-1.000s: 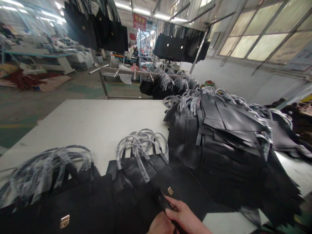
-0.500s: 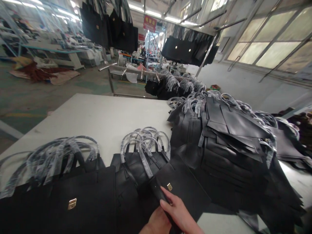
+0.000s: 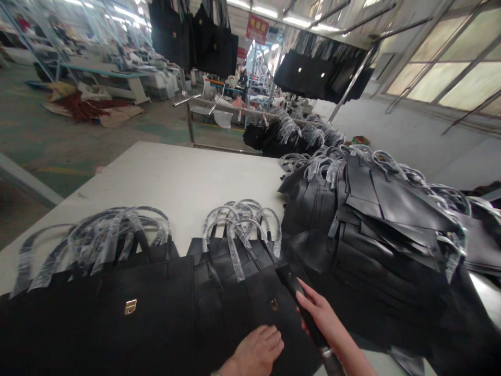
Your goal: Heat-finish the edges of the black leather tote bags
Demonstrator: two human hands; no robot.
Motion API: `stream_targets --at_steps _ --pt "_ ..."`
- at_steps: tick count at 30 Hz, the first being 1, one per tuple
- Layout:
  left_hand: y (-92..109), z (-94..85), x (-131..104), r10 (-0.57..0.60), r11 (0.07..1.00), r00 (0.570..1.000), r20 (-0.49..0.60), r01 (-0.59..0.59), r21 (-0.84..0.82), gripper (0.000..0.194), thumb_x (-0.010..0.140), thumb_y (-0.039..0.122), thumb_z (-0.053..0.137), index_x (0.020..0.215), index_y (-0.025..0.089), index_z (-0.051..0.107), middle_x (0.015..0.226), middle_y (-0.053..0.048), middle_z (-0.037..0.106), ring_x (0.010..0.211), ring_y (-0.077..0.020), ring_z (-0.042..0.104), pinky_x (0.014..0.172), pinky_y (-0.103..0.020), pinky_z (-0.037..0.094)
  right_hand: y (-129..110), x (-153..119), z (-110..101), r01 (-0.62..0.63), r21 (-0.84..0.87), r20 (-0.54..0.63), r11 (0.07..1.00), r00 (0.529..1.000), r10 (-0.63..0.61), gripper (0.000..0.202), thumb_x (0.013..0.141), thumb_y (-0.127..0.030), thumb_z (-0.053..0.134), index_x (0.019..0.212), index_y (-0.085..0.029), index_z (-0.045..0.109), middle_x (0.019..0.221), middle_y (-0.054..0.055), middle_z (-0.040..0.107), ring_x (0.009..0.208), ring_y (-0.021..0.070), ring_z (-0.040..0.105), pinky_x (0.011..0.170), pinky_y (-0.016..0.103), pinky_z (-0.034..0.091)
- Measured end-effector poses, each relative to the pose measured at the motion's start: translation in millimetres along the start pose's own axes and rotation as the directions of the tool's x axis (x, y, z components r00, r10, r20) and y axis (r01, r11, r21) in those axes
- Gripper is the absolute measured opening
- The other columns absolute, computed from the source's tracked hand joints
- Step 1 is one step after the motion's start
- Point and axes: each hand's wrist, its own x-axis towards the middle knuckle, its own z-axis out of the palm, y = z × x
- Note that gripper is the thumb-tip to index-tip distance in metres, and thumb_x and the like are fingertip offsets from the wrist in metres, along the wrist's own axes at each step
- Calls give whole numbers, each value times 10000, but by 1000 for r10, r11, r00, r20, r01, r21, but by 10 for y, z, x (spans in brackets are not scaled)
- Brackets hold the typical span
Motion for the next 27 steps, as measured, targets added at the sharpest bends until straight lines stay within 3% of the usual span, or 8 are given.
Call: stream_targets --at_steps 3,6,10,16,23,25,27 --pt "4 33 -129 -13 1000 1000 2 13 19 319 930 323 477 1211 186 544 1197 -54 631 1105 -188 539 960 -314 409 218 -34 -220 -113 -15 3 994 994 113 707 828 -494 592 1437 -221 360 585 -38 575 342 116 549 288 178 390" --pt "28 86 -179 -95 994 992 -81 99 45 348 934 357 471 1239 197 524 1233 -40 618 1100 -186 546 950 -299 422 366 33 -235 -171 25 28 985 985 170 657 876 -455 536 1450 -213 329 575 -26 586 339 121 555 278 173 394" --pt "55 156 -166 -139 987 983 -117 147 64 383 917 354 477 1271 210 502 1279 -29 594 1133 -195 537 994 -313 411 359 152 -182 -158 59 49 986 987 155 644 890 -430 523 1461 -223 308 583 -20 601 352 125 571 282 172 407" --pt "48 180 -142 -165 983 978 -123 174 61 362 883 314 511 1232 217 524 1259 -18 605 1106 -194 555 971 -318 448 368 112 -284 -169 38 86 985 982 166 662 855 -444 581 1435 -207 369 575 -18 603 333 123 560 270 173 395" --pt "99 25 -143 -180 983 974 -139 182 7 399 850 255 528 1246 212 517 1246 -40 609 1107 -207 562 974 -320 466 274 217 -90 0 32 -49 999 999 2 643 844 -451 587 1408 -212 393 638 -32 591 381 106 565 316 184 421" --pt "64 10 -161 -192 981 968 -164 183 -65 388 825 210 539 1213 226 537 1217 -35 615 1085 -190 572 963 -295 476 256 146 -96 36 45 -49 998 998 -34 689 824 -495 603 1415 -219 381 672 -27 607 395 108 572 333 195 430" --pt "-24 -31 -173 -274 961 933 -232 255 -109 401 823 143 511 1210 242 541 1236 -36 592 1113 -180 558 985 -303 465 279 10 -144 39 50 -8 998 999 -38 783 781 -554 629 1429 -206 361 664 -25 620 391 118 573 339 210 432"
